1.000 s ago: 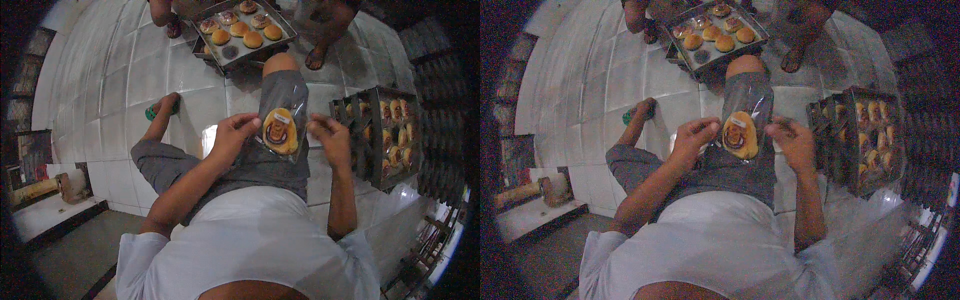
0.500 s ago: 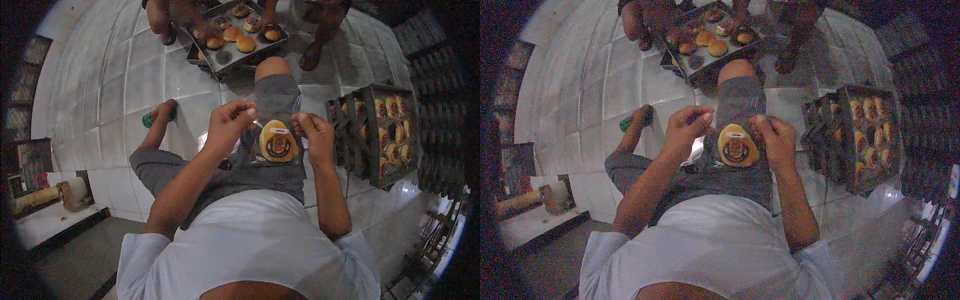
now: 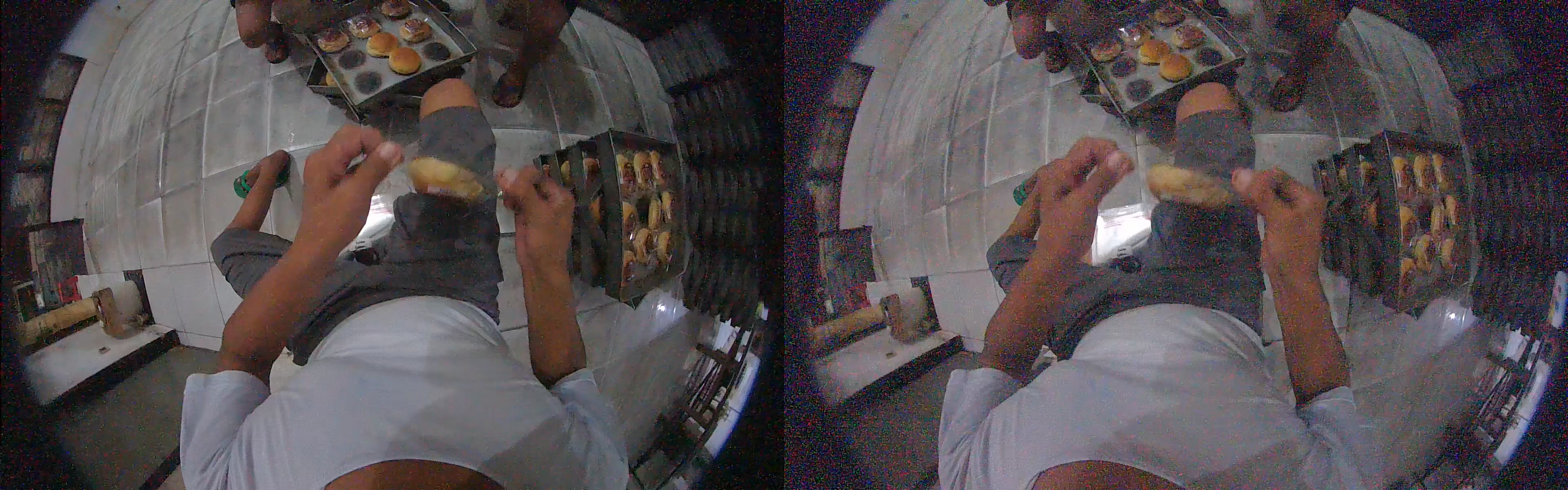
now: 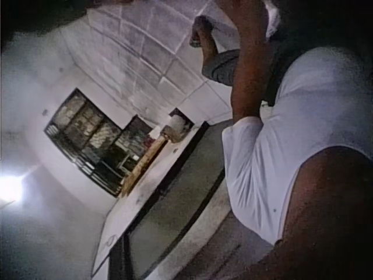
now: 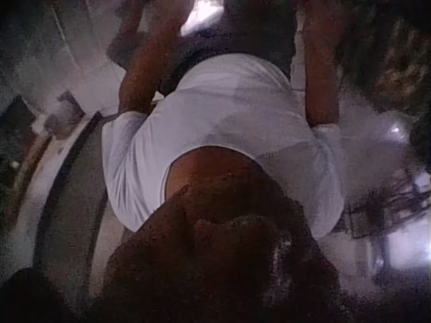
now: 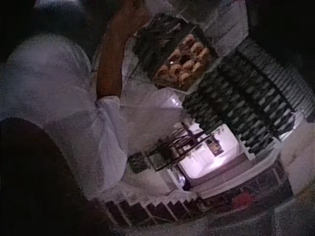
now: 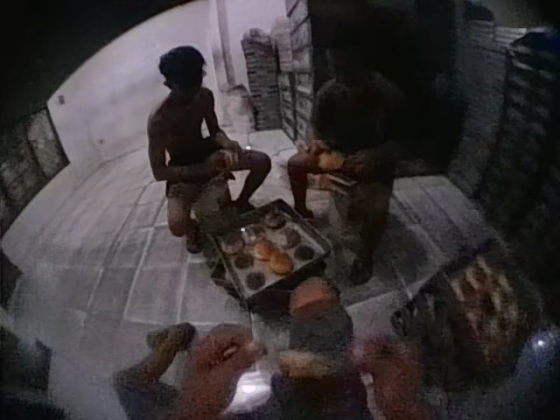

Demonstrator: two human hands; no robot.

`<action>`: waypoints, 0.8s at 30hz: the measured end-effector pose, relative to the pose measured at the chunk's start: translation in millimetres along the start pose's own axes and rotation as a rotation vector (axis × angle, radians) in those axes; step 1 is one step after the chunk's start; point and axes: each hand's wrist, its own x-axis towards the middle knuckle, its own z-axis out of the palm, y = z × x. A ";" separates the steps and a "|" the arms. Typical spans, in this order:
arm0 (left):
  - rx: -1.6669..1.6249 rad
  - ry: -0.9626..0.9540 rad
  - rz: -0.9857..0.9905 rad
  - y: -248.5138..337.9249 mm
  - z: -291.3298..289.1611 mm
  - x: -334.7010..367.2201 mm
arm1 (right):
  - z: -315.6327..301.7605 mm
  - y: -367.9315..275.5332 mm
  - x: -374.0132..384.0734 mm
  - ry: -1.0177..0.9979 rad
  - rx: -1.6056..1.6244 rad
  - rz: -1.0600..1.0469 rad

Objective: The person sits on the floor and repeatedly picks up round pastries from a metal tray, places them into clear plastic bags, and seals them. The packaged pastries are then placed into a larger tray. Other people are visible in the background performing similar tasks.

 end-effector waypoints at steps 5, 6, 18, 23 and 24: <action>-0.037 -0.147 -0.286 -69.4 2.4 -98.8 | -27.1 48.9 -66.6 -0.055 -0.204 0.244; 0.007 -0.196 -0.303 -86.3 5.4 -113.8 | -29.2 64.4 -78.0 -0.033 -0.207 0.305; 0.458 -0.278 -0.001 -97.8 27.1 -92.0 | -19.5 54.6 -52.4 -0.088 -0.267 -0.044; 0.169 0.292 0.081 -88.7 11.5 -90.8 | 57.8 29.6 3.4 -0.193 -0.606 -0.364; 0.217 0.220 -0.017 -110.8 -13.8 -101.0 | 76.2 13.0 22.9 -0.073 -0.605 -0.622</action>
